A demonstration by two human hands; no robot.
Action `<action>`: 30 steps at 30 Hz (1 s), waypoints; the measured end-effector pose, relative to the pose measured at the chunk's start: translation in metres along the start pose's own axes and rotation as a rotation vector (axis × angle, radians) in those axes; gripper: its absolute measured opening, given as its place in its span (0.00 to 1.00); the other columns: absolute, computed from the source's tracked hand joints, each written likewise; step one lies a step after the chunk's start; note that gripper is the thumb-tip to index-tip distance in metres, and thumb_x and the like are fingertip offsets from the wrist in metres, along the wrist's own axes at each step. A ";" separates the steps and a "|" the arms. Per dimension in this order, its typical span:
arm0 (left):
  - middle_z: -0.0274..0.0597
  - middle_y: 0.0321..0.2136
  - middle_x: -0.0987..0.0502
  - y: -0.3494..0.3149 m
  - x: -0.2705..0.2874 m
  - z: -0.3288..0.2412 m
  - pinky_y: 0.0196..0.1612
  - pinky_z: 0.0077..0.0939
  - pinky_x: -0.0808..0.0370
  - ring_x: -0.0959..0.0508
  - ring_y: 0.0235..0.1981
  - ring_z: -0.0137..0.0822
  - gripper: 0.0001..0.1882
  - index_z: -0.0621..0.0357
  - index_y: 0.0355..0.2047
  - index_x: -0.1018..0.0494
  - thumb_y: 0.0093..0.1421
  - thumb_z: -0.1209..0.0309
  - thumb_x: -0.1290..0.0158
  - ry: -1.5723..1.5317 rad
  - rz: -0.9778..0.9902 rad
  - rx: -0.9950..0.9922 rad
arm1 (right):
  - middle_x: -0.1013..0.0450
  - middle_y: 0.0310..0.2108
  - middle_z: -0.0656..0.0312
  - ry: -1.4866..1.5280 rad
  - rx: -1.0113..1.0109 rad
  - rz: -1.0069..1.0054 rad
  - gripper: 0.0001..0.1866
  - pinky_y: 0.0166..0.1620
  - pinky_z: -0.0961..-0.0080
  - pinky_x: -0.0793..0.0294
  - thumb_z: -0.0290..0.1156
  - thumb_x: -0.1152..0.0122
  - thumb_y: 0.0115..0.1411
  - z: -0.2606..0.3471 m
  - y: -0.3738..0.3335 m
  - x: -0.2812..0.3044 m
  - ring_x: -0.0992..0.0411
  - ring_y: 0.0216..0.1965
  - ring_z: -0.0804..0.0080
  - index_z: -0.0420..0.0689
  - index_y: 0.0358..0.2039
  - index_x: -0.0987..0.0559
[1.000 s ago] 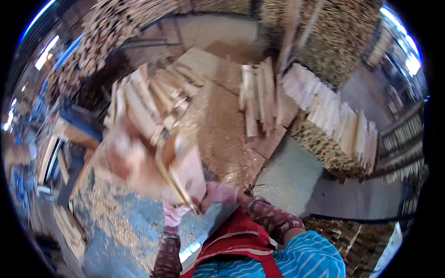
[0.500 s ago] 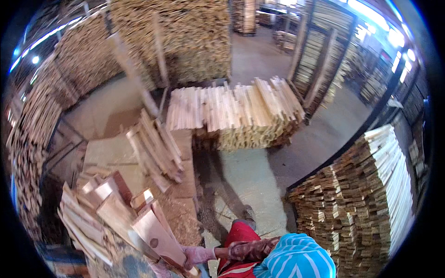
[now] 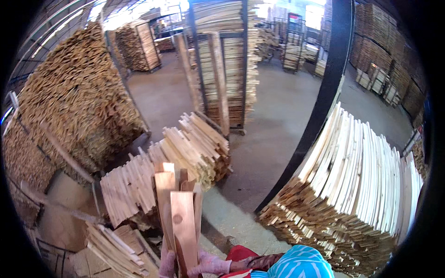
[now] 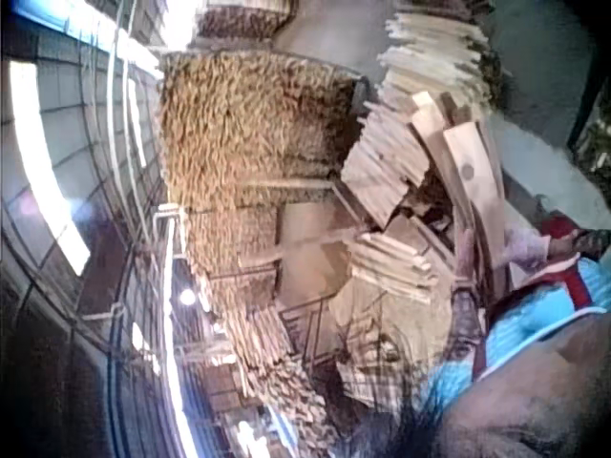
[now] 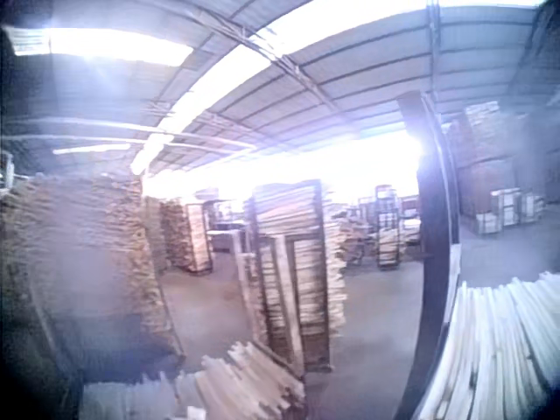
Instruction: The person gathers wooden planks from a table, aligns them into a neat stack, and secures the bundle with a red strap. The person then carries the bundle across the workshop and places it onto a metal rack among other stacked planks.
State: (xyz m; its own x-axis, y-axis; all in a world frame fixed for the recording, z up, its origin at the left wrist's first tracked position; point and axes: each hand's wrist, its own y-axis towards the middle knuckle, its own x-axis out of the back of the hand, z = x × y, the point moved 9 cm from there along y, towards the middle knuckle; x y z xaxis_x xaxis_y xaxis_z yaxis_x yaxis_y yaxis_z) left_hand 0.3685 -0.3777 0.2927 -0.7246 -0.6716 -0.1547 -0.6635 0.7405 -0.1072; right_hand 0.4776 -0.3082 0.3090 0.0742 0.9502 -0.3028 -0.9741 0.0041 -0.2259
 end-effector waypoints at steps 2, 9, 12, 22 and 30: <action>0.42 0.60 0.41 0.061 -0.036 -0.007 0.60 0.30 0.39 0.38 0.60 0.35 0.48 0.60 0.66 0.54 0.56 0.49 0.43 -0.016 0.142 -0.004 | 0.38 0.60 0.53 0.013 0.089 -0.168 0.57 0.61 0.71 0.40 0.45 0.23 0.42 0.038 0.005 0.055 0.39 0.60 0.63 0.41 0.66 0.48; 0.40 0.61 0.41 0.223 -0.135 -0.015 0.62 0.29 0.41 0.39 0.60 0.34 0.47 0.59 0.67 0.54 0.58 0.44 0.47 -0.047 0.438 0.090 | 0.38 0.58 0.48 -0.058 0.101 -0.583 0.55 0.62 0.68 0.39 0.46 0.24 0.44 0.022 0.064 0.211 0.39 0.60 0.61 0.40 0.65 0.48; 0.42 0.61 0.38 0.280 -0.159 0.007 0.64 0.31 0.42 0.39 0.61 0.33 0.40 0.62 0.66 0.49 0.64 0.46 0.54 0.003 0.568 0.250 | 0.34 0.56 0.51 -0.018 0.115 -0.711 0.52 0.60 0.69 0.36 0.42 0.23 0.45 0.049 0.074 0.255 0.36 0.58 0.64 0.37 0.63 0.45; 0.41 0.62 0.39 0.439 -0.315 0.010 0.63 0.31 0.42 0.39 0.61 0.35 0.42 0.59 0.67 0.51 0.63 0.44 0.54 -0.258 1.023 0.353 | 0.41 0.61 0.45 -0.311 -0.207 -1.143 0.49 0.63 0.63 0.41 0.59 0.37 0.50 0.099 0.068 0.424 0.43 0.63 0.49 0.43 0.64 0.42; 0.42 0.62 0.38 0.514 -0.436 0.053 0.61 0.34 0.37 0.35 0.59 0.37 0.46 0.56 0.67 0.51 0.61 0.36 0.58 -0.279 1.094 0.511 | 0.46 0.64 0.39 -0.436 0.059 -1.482 0.49 0.65 0.66 0.45 0.51 0.39 0.55 0.179 -0.001 0.485 0.50 0.68 0.51 0.37 0.67 0.50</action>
State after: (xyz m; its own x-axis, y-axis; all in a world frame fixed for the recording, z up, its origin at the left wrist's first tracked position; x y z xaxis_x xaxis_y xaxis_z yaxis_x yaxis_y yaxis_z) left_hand 0.3530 0.2968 0.2534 -0.7456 0.2876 -0.6011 0.4593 0.8754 -0.1508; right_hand 0.4763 0.2081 0.3285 0.8931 0.0979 0.4391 -0.0940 0.9951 -0.0307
